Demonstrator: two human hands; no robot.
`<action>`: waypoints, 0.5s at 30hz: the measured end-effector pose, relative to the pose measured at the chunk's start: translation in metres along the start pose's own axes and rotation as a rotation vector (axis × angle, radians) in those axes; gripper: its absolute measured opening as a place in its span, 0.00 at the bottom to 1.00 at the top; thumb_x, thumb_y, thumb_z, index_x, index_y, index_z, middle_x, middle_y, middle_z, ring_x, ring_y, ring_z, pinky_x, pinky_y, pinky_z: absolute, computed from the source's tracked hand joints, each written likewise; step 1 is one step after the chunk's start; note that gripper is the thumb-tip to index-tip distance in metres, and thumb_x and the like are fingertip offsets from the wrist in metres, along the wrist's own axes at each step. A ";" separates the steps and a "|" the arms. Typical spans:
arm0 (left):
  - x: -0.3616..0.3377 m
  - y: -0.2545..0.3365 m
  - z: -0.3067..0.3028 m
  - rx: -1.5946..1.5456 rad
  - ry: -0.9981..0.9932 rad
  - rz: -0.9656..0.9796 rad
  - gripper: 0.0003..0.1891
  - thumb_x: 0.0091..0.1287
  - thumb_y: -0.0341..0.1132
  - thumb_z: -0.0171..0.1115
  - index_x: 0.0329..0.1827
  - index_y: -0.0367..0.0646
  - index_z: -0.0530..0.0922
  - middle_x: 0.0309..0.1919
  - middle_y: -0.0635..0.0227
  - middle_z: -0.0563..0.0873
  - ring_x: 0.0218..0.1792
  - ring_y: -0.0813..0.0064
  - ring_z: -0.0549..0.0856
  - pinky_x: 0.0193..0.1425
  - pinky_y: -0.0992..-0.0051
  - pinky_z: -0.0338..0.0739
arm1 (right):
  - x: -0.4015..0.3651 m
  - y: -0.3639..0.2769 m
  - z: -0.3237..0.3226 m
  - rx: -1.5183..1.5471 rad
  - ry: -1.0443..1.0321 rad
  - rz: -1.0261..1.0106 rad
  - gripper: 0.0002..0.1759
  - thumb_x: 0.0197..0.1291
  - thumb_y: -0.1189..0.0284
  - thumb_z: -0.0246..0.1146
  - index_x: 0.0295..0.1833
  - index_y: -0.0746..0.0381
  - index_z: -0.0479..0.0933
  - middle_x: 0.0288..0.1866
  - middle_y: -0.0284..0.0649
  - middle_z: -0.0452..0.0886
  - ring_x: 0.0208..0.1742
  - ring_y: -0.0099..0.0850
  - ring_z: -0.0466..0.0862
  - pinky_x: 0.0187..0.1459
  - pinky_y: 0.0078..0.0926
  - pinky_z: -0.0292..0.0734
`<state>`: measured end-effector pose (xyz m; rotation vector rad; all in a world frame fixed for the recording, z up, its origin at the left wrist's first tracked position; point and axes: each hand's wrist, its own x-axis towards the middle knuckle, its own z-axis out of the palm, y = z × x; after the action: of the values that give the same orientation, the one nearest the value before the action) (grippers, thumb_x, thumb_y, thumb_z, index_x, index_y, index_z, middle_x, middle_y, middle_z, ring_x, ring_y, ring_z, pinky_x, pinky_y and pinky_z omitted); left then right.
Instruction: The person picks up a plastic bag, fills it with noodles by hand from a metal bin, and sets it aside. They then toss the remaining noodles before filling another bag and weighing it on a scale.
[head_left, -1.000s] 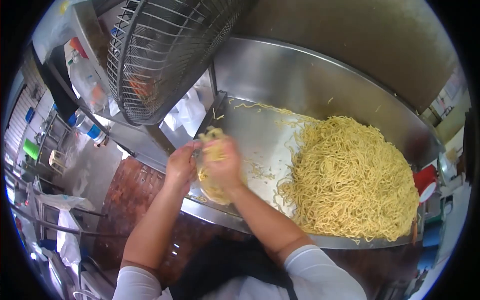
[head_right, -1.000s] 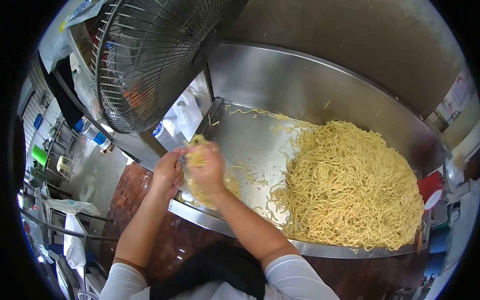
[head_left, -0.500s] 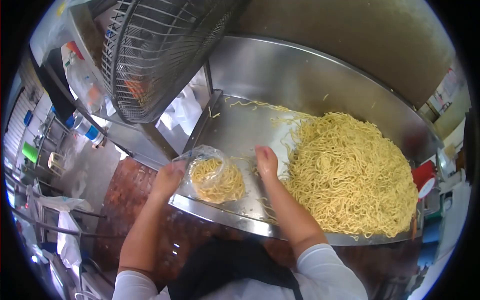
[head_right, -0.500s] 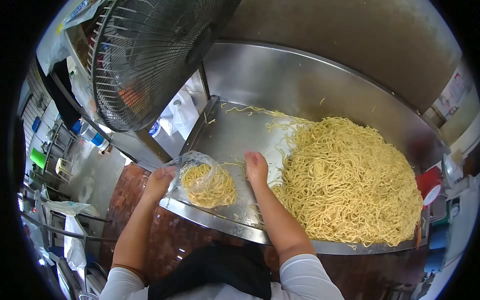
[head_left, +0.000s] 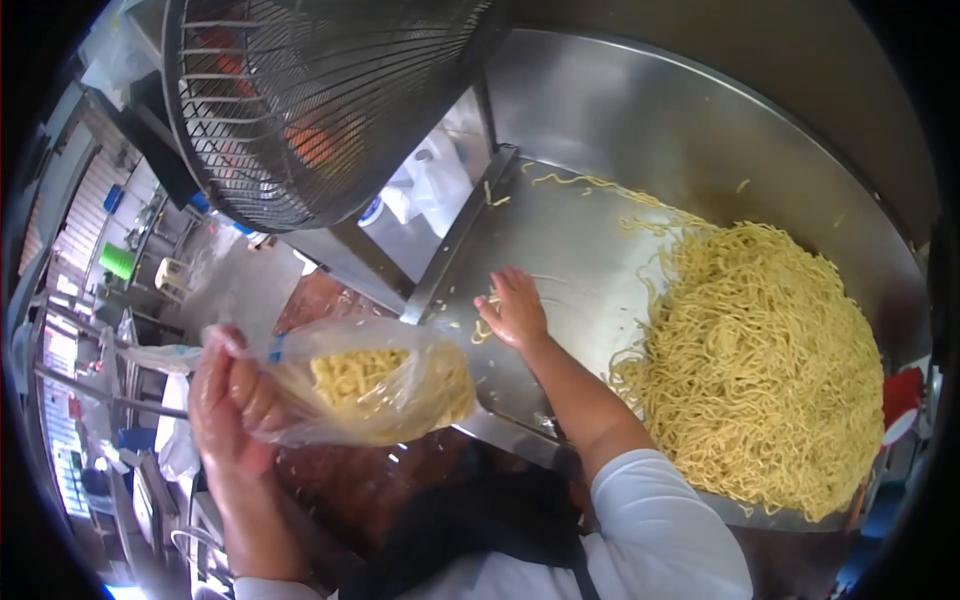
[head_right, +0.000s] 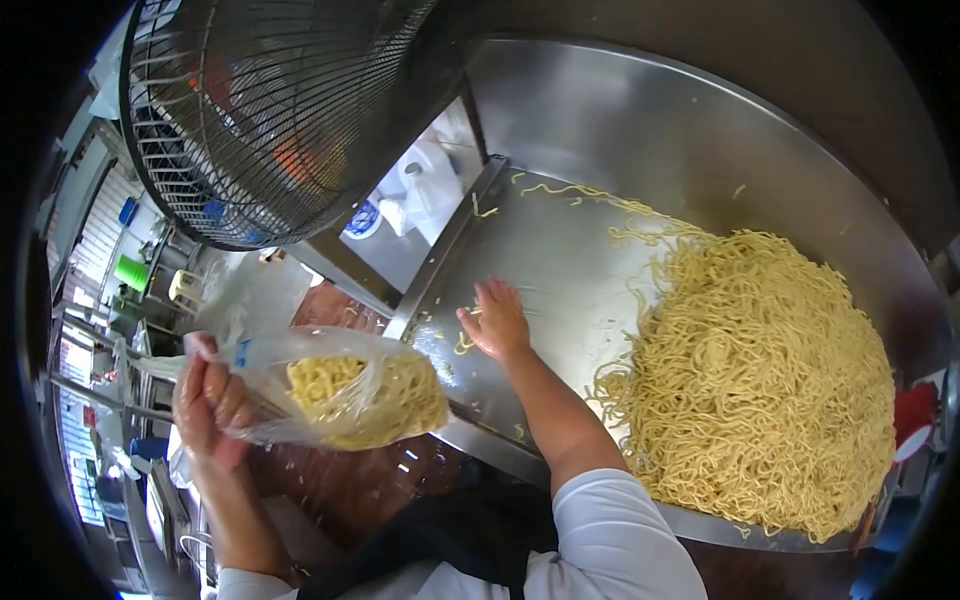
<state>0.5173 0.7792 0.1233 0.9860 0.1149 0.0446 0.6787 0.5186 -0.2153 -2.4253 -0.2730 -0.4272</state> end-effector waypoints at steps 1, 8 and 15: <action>-0.010 0.009 -0.003 -0.036 0.026 0.036 0.10 0.81 0.39 0.41 0.53 0.46 0.69 0.16 0.78 0.59 0.10 0.86 0.57 0.11 0.83 0.51 | 0.004 -0.011 0.012 0.027 -0.041 -0.075 0.35 0.64 0.50 0.61 0.65 0.67 0.71 0.70 0.56 0.69 0.74 0.51 0.65 0.75 0.49 0.54; -0.043 0.028 -0.025 0.012 0.127 0.085 0.10 0.81 0.39 0.41 0.48 0.44 0.68 0.13 0.79 0.55 0.09 0.86 0.54 0.10 0.82 0.49 | -0.031 -0.095 0.054 0.267 -0.105 -0.177 0.33 0.59 0.51 0.65 0.61 0.64 0.74 0.61 0.51 0.75 0.65 0.49 0.72 0.71 0.46 0.61; -0.039 0.026 -0.048 0.012 0.051 0.045 0.12 0.82 0.40 0.40 0.49 0.45 0.71 0.14 0.78 0.57 0.10 0.86 0.55 0.09 0.81 0.50 | -0.072 -0.127 0.022 0.179 -0.419 -0.240 0.20 0.61 0.58 0.63 0.49 0.63 0.79 0.53 0.45 0.78 0.62 0.44 0.73 0.63 0.43 0.67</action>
<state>0.4732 0.8303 0.1214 0.9997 0.1401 0.1104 0.5789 0.6236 -0.1854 -2.2922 -0.7549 0.0118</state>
